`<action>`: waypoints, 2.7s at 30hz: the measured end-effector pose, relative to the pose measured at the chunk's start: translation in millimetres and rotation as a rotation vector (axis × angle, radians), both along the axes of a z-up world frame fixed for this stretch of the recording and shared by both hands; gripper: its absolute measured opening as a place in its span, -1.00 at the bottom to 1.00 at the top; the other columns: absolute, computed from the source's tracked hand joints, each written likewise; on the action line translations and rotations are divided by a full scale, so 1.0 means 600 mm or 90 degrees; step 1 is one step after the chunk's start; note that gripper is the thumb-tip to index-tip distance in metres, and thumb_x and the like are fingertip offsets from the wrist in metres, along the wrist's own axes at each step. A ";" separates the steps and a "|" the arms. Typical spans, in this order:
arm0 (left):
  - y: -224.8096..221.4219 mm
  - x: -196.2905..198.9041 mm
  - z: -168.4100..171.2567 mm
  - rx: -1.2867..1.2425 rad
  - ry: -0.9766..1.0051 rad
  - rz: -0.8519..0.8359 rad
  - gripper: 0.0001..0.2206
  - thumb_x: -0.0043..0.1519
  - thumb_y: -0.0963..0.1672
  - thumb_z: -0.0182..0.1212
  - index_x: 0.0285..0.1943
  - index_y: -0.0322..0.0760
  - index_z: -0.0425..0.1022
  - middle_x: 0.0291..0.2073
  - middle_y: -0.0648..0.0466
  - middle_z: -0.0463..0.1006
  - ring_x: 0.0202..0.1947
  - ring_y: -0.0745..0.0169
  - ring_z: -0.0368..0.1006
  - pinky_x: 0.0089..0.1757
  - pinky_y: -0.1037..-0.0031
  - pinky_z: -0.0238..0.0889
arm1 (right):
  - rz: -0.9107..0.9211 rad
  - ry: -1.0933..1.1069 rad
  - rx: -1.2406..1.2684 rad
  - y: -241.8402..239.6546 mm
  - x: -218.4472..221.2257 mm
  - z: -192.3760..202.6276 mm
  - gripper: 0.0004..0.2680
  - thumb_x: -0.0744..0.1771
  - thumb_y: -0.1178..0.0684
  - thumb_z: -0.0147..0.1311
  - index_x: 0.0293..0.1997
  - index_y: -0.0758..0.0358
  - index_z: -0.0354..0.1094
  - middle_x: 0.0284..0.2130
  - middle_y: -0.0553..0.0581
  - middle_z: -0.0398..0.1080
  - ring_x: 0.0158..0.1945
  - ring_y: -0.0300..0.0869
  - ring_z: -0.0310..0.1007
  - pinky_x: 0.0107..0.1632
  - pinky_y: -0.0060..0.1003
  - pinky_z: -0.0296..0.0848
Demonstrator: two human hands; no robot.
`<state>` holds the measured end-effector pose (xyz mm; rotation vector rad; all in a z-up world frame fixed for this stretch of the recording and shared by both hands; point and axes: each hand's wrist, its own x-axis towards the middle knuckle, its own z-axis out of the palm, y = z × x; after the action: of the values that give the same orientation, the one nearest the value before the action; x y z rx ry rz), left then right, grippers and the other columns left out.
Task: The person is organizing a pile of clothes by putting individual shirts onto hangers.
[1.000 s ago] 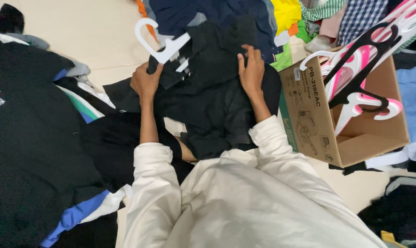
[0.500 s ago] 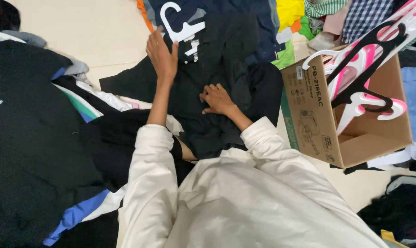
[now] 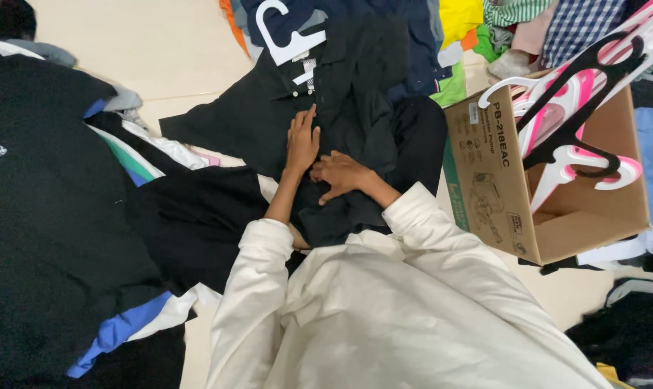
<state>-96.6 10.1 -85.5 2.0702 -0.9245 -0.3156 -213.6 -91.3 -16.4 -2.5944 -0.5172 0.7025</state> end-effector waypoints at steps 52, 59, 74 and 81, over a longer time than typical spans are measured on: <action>-0.034 -0.057 -0.021 -0.160 0.277 0.250 -0.93 0.25 -0.17 0.19 -0.20 -0.12 0.59 -0.32 0.07 0.67 -0.22 0.07 0.60 -0.15 0.21 0.43 | -0.759 -0.171 0.153 -0.073 0.054 -0.067 -0.94 0.30 0.19 0.17 -0.20 0.25 0.43 -0.32 0.28 0.55 -0.19 0.18 0.61 -0.25 0.00 0.58; -0.027 -0.060 -0.012 -0.160 0.150 0.208 -0.97 0.23 -0.16 0.28 -0.20 -0.14 0.56 -0.35 0.02 0.63 -0.23 0.00 0.58 -0.17 0.21 0.41 | -0.742 -0.162 0.175 -0.071 0.051 -0.050 -0.96 0.31 0.23 0.15 -0.21 0.28 0.42 -0.29 0.35 0.57 -0.18 0.16 0.62 -0.24 -0.05 0.58; -0.030 -0.045 -0.089 -0.262 0.303 0.227 -0.90 0.22 -0.21 0.31 -0.14 -0.16 0.64 -0.30 -0.04 0.67 -0.31 0.09 0.62 -0.28 0.38 0.50 | -0.623 -0.243 0.226 -0.051 0.046 -0.010 -0.88 0.28 0.28 0.12 -0.19 0.19 0.42 -0.39 0.21 0.54 -0.27 0.05 0.58 -0.22 -0.11 0.56; -0.040 -0.050 -0.101 -0.327 0.394 0.228 -0.87 0.28 -0.12 0.37 -0.09 -0.26 0.65 -0.32 -0.09 0.64 -0.41 0.23 0.59 -0.33 0.38 0.51 | -0.626 -0.251 0.142 -0.046 0.049 -0.004 -0.91 0.28 0.25 0.14 -0.20 0.24 0.41 -0.40 0.25 0.52 -0.24 0.13 0.57 -0.21 -0.01 0.57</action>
<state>-126.8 -14.2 -146.4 1.4824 -0.2163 -0.4376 -184.2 -118.8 -18.7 -2.3494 0.5466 -0.1865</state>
